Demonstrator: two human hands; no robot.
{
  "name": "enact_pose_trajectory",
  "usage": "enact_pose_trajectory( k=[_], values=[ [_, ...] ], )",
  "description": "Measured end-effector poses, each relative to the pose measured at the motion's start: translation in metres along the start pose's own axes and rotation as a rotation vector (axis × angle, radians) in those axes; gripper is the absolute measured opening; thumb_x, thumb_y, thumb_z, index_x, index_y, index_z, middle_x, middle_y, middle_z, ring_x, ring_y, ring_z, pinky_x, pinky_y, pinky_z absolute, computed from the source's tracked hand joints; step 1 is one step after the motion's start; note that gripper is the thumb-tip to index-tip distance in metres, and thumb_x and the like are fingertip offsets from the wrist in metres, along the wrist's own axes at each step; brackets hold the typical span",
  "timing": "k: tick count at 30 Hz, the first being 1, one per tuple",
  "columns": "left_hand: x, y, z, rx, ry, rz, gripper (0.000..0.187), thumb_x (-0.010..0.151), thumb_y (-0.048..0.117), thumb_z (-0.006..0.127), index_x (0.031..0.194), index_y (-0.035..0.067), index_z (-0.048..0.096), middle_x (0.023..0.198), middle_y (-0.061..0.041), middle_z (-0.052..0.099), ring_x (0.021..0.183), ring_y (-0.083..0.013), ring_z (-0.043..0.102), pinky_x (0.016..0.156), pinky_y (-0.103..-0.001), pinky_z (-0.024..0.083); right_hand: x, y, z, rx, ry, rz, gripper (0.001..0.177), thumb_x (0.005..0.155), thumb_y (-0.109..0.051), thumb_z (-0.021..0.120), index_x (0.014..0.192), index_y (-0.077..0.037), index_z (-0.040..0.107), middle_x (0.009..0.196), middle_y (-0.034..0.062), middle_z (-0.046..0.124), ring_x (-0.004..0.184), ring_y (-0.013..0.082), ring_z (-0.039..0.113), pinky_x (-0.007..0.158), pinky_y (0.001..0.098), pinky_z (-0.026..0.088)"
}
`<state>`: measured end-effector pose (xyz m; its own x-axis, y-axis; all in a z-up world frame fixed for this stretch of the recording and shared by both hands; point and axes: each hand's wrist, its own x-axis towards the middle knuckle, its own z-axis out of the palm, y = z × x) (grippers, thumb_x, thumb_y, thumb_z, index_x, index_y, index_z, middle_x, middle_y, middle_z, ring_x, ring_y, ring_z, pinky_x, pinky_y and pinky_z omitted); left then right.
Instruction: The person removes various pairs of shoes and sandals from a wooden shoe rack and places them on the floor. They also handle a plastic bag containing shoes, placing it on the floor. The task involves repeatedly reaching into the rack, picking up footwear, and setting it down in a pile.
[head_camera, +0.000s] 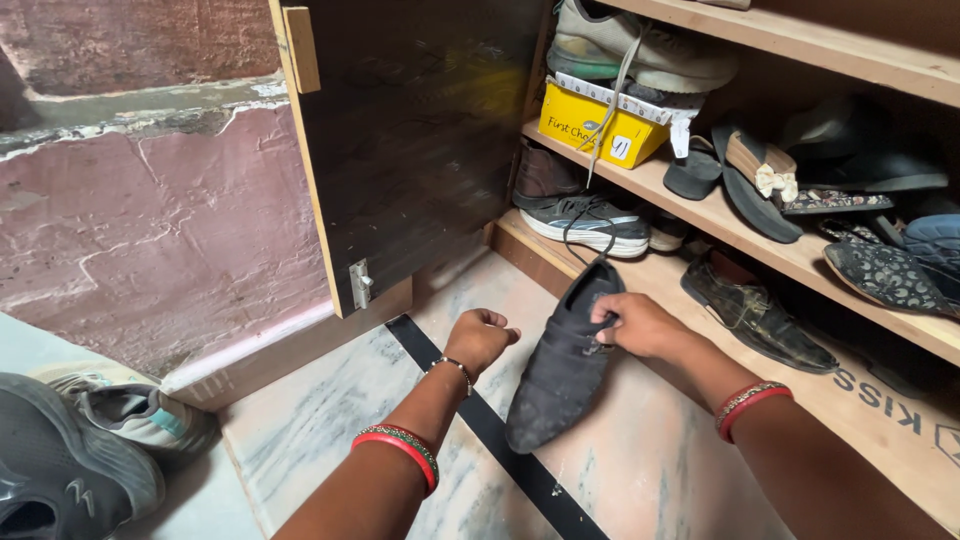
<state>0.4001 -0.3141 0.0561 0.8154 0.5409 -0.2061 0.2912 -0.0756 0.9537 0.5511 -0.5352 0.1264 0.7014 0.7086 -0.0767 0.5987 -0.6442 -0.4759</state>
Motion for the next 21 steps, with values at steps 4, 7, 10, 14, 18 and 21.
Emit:
enact_pose_trajectory(
  k=[4,7,10,14,18,21],
  values=[
    [-0.015,0.006,-0.001,0.118,-0.011,0.128,0.036,0.080,0.020,0.080,0.112,0.006,0.072,0.101,-0.012,0.077,0.092,-0.0226,0.074,0.084,-0.032,0.056,-0.001,-0.019,0.006,-0.017,-0.028,-0.078,0.022,0.078,-0.009,0.081,0.096,-0.007,0.068,0.090,0.0074,0.075,0.083,0.0164,0.069,0.077,0.0330,0.054],
    [-0.024,0.011,-0.002,0.203,-0.030,0.221,0.044,0.080,0.022,0.078,0.121,0.008,0.070,0.111,-0.016,0.076,0.102,-0.0264,0.074,0.090,-0.035,0.056,-0.005,-0.036,0.008,-0.053,-0.083,-0.085,0.022,0.079,-0.012,0.081,0.097,-0.008,0.069,0.089,0.0067,0.075,0.081,0.0179,0.068,0.076,0.0343,0.054],
    [-0.036,0.022,-0.006,0.264,-0.047,0.270,0.056,0.078,0.021,0.079,0.131,0.012,0.064,0.119,-0.019,0.072,0.109,-0.0307,0.070,0.095,-0.038,0.054,-0.006,-0.051,0.013,-0.079,-0.115,-0.084,0.023,0.081,-0.014,0.081,0.100,-0.010,0.069,0.090,0.0068,0.074,0.084,0.0178,0.067,0.077,0.0349,0.053],
    [-0.054,0.035,-0.013,0.417,-0.092,0.330,0.065,0.076,0.022,0.082,0.137,0.018,0.059,0.124,-0.021,0.065,0.117,-0.0358,0.063,0.102,-0.041,0.049,-0.003,-0.060,0.026,-0.103,-0.121,-0.121,0.023,0.083,-0.016,0.080,0.102,-0.011,0.068,0.092,0.0070,0.073,0.087,0.0191,0.069,0.078,0.0356,0.054],
    [-0.061,0.035,-0.018,0.579,-0.115,0.341,0.060,0.077,0.024,0.082,0.134,0.025,0.065,0.126,-0.019,0.060,0.125,-0.0380,0.055,0.107,-0.041,0.045,-0.003,-0.067,0.038,-0.066,-0.124,-0.159,0.021,0.083,-0.015,0.079,0.100,-0.010,0.069,0.093,0.0076,0.073,0.089,0.0214,0.070,0.079,0.0367,0.054],
    [-0.057,0.028,-0.018,0.639,-0.105,0.327,0.055,0.077,0.022,0.081,0.130,0.026,0.068,0.128,-0.016,0.061,0.126,-0.0378,0.055,0.107,-0.041,0.046,-0.005,-0.075,0.041,-0.078,-0.152,-0.155,0.021,0.084,-0.016,0.078,0.102,-0.010,0.069,0.093,0.0098,0.074,0.089,0.0229,0.071,0.079,0.0372,0.055]
  ],
)
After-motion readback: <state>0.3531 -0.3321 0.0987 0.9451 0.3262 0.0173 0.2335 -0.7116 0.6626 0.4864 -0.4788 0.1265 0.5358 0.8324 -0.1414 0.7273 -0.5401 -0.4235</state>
